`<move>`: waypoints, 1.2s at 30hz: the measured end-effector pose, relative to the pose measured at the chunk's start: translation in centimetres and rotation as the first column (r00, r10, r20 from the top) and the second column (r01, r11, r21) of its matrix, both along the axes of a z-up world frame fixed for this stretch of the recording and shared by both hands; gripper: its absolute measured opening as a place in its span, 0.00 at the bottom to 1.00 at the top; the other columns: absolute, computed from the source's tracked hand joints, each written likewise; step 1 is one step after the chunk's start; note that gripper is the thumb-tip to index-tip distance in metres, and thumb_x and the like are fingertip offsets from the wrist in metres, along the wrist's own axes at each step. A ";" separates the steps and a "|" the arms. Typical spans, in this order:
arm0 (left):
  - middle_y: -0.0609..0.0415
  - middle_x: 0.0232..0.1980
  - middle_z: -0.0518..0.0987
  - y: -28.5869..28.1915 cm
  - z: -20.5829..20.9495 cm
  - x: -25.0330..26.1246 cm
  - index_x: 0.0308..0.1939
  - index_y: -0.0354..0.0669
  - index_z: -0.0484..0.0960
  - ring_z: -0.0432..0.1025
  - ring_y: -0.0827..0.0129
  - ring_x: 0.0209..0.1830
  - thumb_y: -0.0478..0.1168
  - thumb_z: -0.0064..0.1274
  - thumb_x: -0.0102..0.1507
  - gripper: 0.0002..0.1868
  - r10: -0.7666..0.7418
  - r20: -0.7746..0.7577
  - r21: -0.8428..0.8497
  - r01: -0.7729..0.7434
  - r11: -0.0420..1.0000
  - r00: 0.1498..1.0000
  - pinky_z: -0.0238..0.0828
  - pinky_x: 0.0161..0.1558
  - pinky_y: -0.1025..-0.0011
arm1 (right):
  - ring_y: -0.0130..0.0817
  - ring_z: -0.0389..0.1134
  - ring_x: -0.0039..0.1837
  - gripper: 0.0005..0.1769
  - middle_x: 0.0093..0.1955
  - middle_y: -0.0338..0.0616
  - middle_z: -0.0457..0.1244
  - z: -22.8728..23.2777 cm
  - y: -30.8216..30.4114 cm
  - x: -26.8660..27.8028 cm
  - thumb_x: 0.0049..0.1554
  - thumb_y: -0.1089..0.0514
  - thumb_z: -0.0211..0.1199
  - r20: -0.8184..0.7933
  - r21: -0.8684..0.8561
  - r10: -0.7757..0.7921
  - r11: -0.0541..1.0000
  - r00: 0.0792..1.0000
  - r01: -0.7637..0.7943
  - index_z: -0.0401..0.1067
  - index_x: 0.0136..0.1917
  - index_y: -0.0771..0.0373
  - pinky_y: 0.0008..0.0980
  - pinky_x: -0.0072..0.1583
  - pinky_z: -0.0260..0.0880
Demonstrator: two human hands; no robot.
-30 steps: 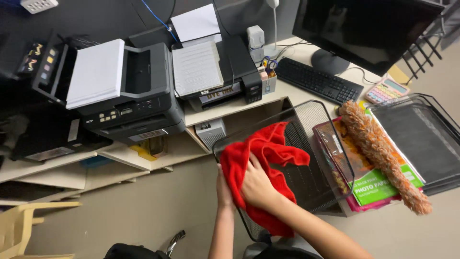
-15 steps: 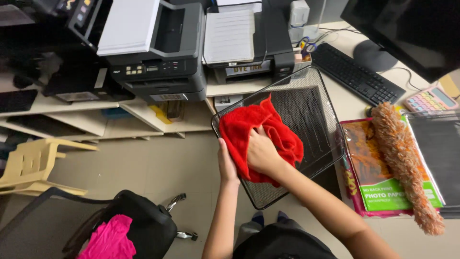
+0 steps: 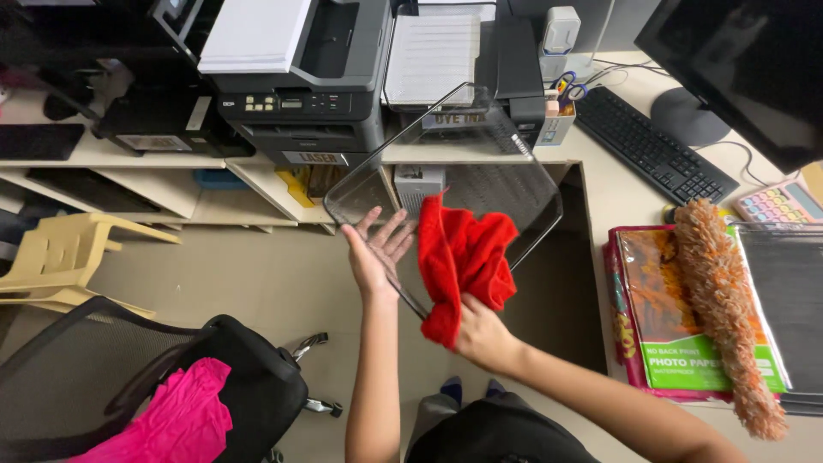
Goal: The person wipes a black mesh tray with a red cloth. They repeatedly pick up the tray, wipe its surface, and place it back down on a desk or printer. The person also handles a second mesh tray in a similar manner.
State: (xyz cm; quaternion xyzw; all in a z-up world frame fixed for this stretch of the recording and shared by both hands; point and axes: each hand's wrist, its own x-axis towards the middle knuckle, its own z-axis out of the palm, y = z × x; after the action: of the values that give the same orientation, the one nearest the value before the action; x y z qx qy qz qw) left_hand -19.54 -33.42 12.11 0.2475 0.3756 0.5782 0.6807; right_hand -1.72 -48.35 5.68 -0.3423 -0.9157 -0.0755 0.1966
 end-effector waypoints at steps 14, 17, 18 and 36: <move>0.38 0.71 0.70 -6.1 -2.3 1.8 0.75 0.38 0.61 0.67 0.55 0.70 0.57 0.42 0.72 0.35 -0.169 0.122 0.230 0.137 0.963 0.978 0.62 0.70 0.55 | 0.51 0.66 0.61 0.15 0.51 0.49 0.66 3.4 4.0 2.8 0.41 0.56 0.61 -0.090 0.183 0.050 0.983 0.995 -0.032 0.74 0.43 0.61 0.56 0.68 0.64; 0.37 0.72 0.69 -6.2 -3.0 -1.7 0.75 0.45 0.59 0.68 0.46 0.67 0.62 0.37 0.69 0.37 -0.230 0.102 0.192 0.207 0.959 0.968 0.66 0.62 0.45 | 0.50 0.66 0.56 0.14 0.48 0.48 0.67 5.1 5.6 7.8 0.40 0.56 0.65 -0.058 0.100 -0.076 0.992 0.995 0.081 0.76 0.43 0.58 0.50 0.60 0.66; 0.37 0.72 0.69 -6.3 -3.2 -2.5 0.75 0.45 0.59 0.68 0.46 0.67 0.62 0.37 0.69 0.37 -0.229 0.099 0.194 0.207 0.959 0.968 0.66 0.62 0.45 | 0.50 0.66 0.56 0.14 0.48 0.48 0.67 4.1 6.5 9.7 0.40 0.56 0.65 -0.061 0.102 -0.074 0.992 0.995 0.080 0.76 0.43 0.58 0.50 0.60 0.66; 0.33 0.76 0.65 -6.3 -7.3 1.7 0.72 0.42 0.64 0.63 0.42 0.74 0.58 0.33 0.73 0.30 -0.322 0.408 0.109 0.305 0.946 0.854 0.64 0.72 0.49 | 0.43 0.66 0.55 0.06 0.45 0.43 0.67 0.2 2.0 0.8 0.48 0.57 0.59 0.056 0.030 0.001 1.000 0.998 -0.002 0.74 0.39 0.60 0.44 0.59 0.67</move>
State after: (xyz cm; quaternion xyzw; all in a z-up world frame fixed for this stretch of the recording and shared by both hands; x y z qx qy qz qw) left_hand -17.82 -39.72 4.84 0.1886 0.1631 0.5066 0.8254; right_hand -0.92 -46.35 5.90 -0.3364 -0.9198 -0.0988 0.1761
